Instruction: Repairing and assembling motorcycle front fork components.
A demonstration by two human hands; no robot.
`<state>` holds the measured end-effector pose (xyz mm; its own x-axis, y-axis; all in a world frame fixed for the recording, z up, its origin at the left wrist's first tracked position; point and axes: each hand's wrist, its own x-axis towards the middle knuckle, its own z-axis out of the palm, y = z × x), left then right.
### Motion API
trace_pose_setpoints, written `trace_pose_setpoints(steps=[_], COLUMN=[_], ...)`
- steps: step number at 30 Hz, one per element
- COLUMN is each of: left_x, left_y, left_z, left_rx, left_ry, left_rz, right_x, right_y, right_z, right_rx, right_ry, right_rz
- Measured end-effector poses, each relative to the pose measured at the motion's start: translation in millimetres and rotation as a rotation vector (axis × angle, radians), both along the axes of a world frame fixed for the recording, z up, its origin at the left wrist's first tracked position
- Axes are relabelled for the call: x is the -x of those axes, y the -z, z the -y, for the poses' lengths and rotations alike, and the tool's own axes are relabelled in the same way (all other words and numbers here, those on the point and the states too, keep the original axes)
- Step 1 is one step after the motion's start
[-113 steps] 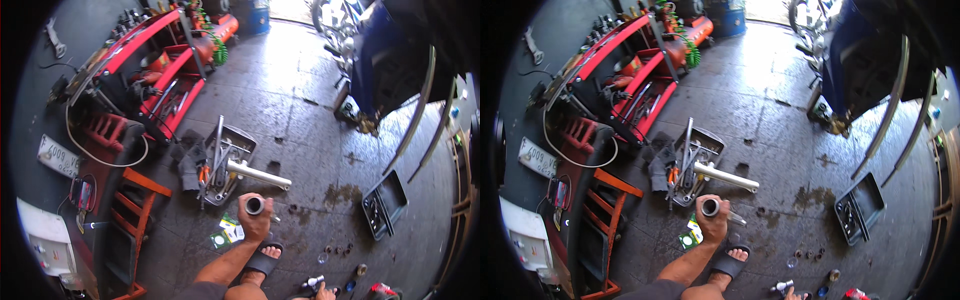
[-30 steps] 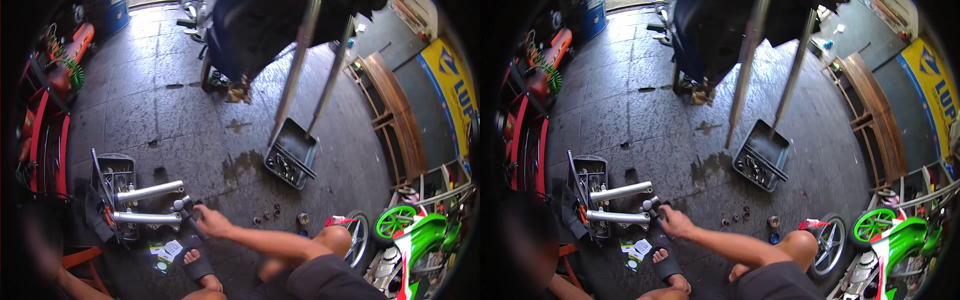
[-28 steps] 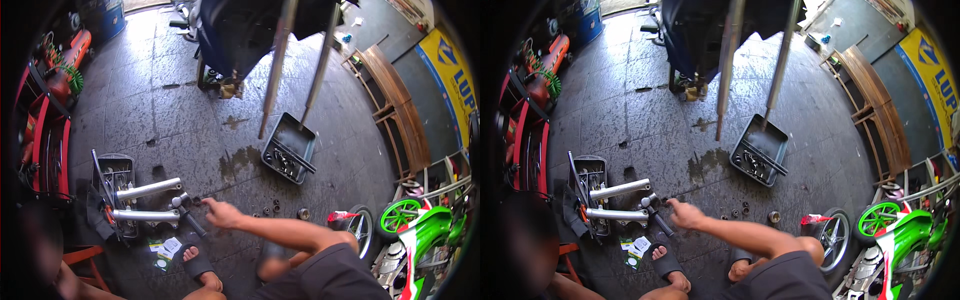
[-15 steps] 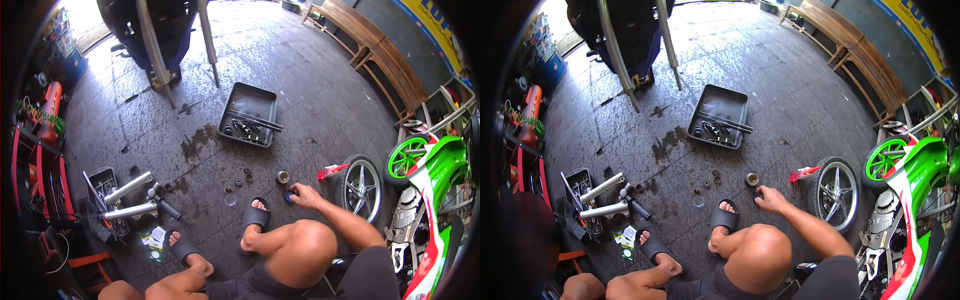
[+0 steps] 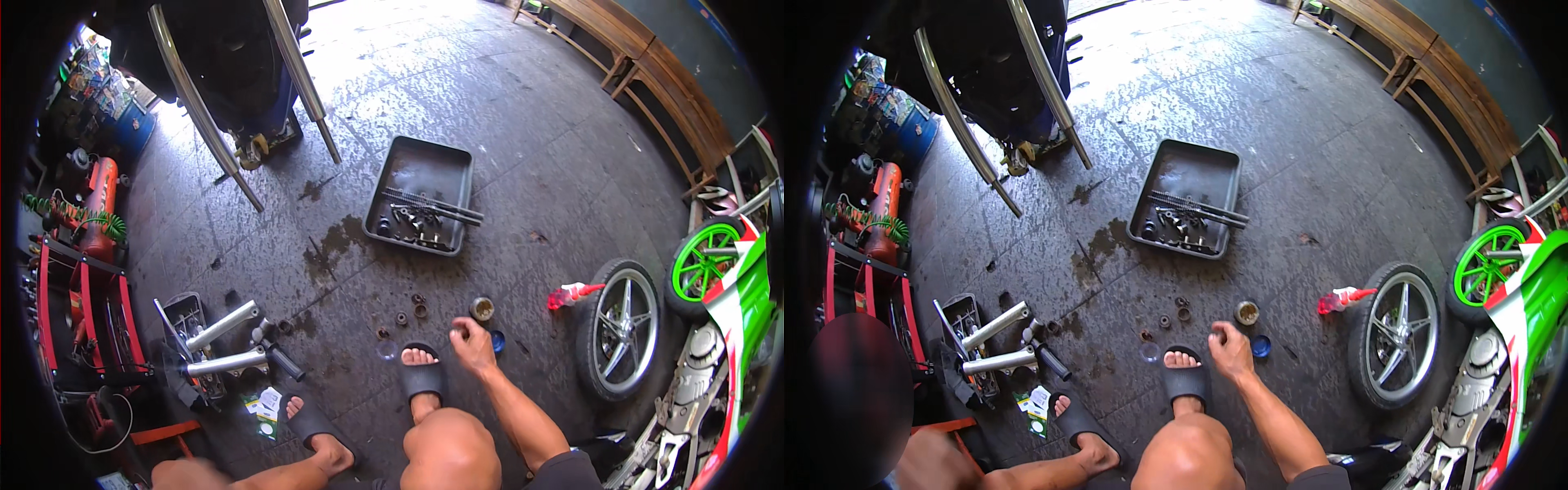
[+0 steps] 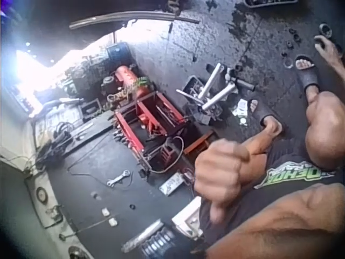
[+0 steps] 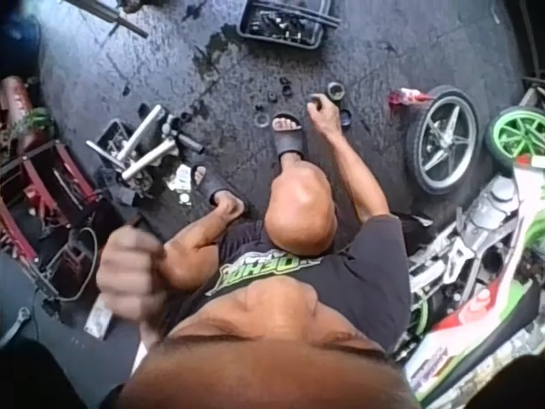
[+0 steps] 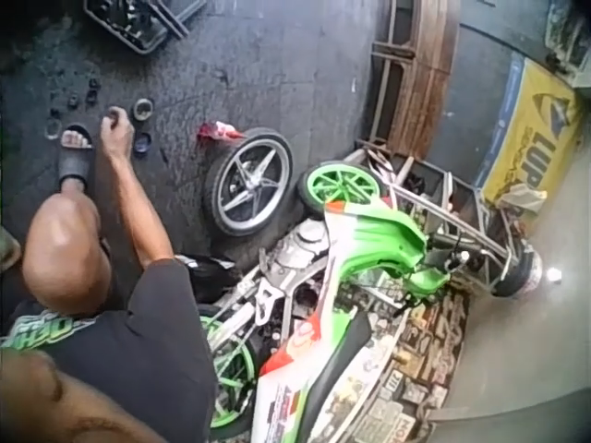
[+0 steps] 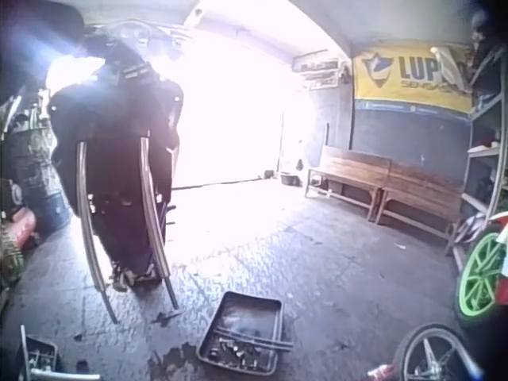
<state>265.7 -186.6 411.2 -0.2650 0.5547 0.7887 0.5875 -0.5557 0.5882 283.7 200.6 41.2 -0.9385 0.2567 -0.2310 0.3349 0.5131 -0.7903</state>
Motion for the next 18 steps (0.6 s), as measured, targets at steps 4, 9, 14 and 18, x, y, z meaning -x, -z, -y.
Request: trace_pose_setpoints(steps=[4, 9, 14, 18], left_x=[-4.8, -79.3, -121.5, -111.7], left_y=[116.7, 242.9, 284.0, 292.9], left_z=[49.6, 86.4, 91.5, 100.8], left_rx=[0.649, 1.117, 1.301, 1.312], left_ry=[-0.596, -1.106, -1.050, -1.101], left_rz=[0.315, 0.929, 1.030, 1.011], right_x=[116.2, 251.3, 322.3, 332.3], right_y=[11.7, 43.7, 68.7, 71.0], right_z=[6.9, 13.6, 20.7, 19.6], right_rx=[-0.097, -0.215, -0.417, -0.490], right_ry=[0.023, -0.160, -0.427, -0.538], right_rz=[-0.241, -0.406, -0.154, -0.115])
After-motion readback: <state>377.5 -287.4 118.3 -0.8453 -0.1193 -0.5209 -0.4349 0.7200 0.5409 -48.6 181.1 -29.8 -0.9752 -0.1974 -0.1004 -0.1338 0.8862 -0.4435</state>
